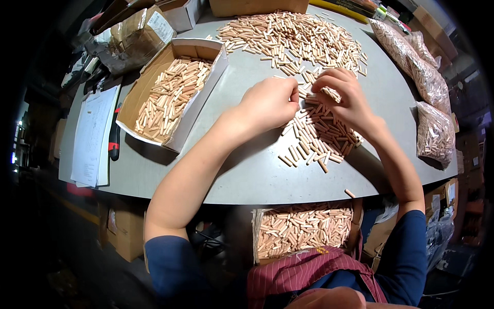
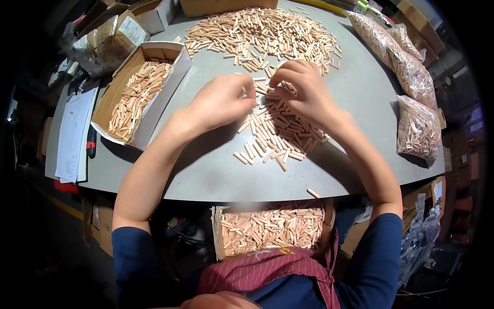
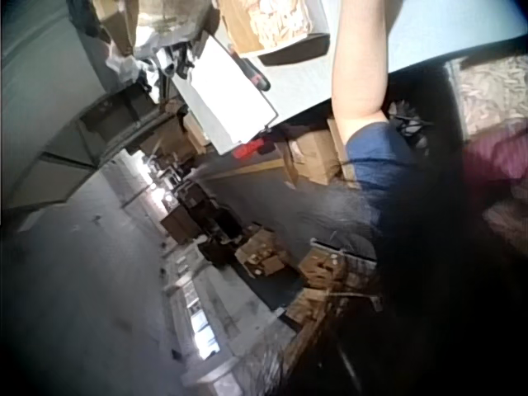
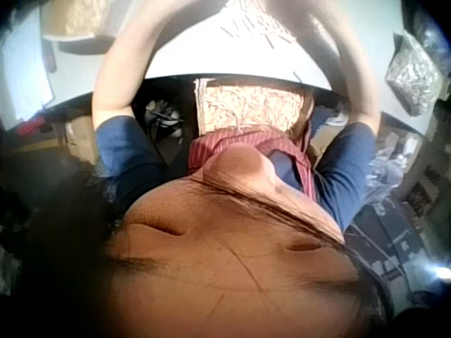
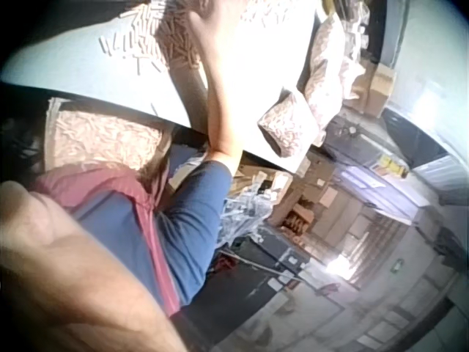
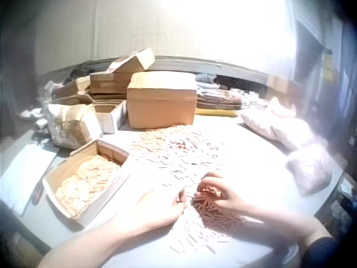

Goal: The person sorts small cylindrical wooden corks on a table, picking them up individually and placing them into a cardboard box below. The person repeatedly gathers, spreads, and transfers corks between the table surface and the box.

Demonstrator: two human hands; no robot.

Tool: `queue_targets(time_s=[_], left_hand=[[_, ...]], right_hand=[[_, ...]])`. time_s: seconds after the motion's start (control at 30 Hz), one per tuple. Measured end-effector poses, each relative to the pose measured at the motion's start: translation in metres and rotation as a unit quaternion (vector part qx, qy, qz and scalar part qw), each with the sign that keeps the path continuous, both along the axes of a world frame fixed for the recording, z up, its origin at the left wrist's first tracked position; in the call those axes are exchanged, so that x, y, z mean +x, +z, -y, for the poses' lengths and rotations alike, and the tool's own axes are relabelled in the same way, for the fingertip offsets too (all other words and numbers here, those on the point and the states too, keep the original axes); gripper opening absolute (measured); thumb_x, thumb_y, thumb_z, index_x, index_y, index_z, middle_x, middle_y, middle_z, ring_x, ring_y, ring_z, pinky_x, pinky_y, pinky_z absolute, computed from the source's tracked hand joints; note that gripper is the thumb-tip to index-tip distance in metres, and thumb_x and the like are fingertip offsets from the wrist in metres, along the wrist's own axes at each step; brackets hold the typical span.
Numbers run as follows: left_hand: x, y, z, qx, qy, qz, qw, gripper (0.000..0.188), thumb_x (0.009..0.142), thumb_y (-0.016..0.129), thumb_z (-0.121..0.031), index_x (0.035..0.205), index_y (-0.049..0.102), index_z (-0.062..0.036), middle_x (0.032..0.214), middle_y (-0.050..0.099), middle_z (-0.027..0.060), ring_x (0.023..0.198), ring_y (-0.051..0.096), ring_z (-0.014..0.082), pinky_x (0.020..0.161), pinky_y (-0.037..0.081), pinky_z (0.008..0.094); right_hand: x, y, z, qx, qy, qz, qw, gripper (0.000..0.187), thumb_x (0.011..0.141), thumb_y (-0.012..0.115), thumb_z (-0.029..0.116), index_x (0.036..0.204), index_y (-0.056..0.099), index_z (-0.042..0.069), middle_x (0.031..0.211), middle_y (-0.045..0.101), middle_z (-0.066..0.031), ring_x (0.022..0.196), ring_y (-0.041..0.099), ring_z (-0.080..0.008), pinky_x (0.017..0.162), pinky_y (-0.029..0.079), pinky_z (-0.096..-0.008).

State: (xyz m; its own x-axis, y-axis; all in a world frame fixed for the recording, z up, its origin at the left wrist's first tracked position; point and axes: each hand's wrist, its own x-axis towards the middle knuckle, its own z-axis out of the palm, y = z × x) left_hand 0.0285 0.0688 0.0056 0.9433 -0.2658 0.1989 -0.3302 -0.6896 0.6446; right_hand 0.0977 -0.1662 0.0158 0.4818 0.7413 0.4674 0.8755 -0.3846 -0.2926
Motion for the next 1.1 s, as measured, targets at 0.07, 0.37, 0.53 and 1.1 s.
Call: queue_targets(time_s=[0.07, 0.37, 0.53, 1.1], left_hand=[[-0.002, -0.001, 0.001, 0.074, 0.010, 0.009, 0.997, 0.016, 0.088, 0.066, -0.016, 0.097, 0.070, -0.0031, 0.091, 0.074, 0.0199, 0.088, 0.071, 0.0424, 0.081, 0.055, 0.0495], [0.002, 0.009, -0.011, 0.077, 0.123, 0.106, 0.984, 0.017, 0.099, 0.061, -0.019, 0.102, 0.068, -0.0032, 0.088, 0.074, 0.0223, 0.087, 0.072, 0.0428, 0.078, 0.055, 0.0498], [0.000, 0.075, -0.082, 0.189, 0.454, 0.129, 0.861, 0.033, 0.102, 0.058, -0.035, 0.111, 0.072, -0.0071, 0.106, 0.075, 0.0233, 0.105, 0.071, 0.0438, 0.088, 0.054, 0.0506], [-0.001, 0.034, -0.028, 0.164, 0.022, 0.184, 0.969, 0.028, 0.101, 0.053, 0.001, 0.125, 0.067, -0.0022, 0.138, 0.064, 0.0168, 0.123, 0.064, 0.0351, 0.101, 0.052, 0.0404]], right_hand=[[0.003, 0.001, 0.015, 0.015, -0.014, -0.012, 1.000, 0.014, 0.085, 0.074, 0.009, 0.099, 0.073, 0.010, 0.103, 0.069, -0.0062, 0.106, 0.061, -0.0284, 0.099, 0.043, -0.0425], [0.032, -0.021, 0.097, 0.213, -0.138, -0.275, 0.927, 0.020, 0.092, 0.069, 0.007, 0.110, 0.076, 0.001, 0.113, 0.074, -0.0060, 0.109, 0.066, -0.0135, 0.098, 0.050, -0.0292], [0.047, -0.017, 0.120, 0.247, -0.151, -0.324, 0.901, 0.024, 0.099, 0.067, 0.015, 0.119, 0.072, 0.004, 0.117, 0.071, -0.0013, 0.112, 0.061, -0.0097, 0.103, 0.042, -0.0275], [0.042, -0.030, 0.109, 0.140, -0.130, -0.144, 0.971, 0.026, 0.094, 0.066, 0.010, 0.118, 0.070, 0.001, 0.116, 0.071, -0.0070, 0.102, 0.066, -0.0167, 0.096, 0.051, -0.0315]])
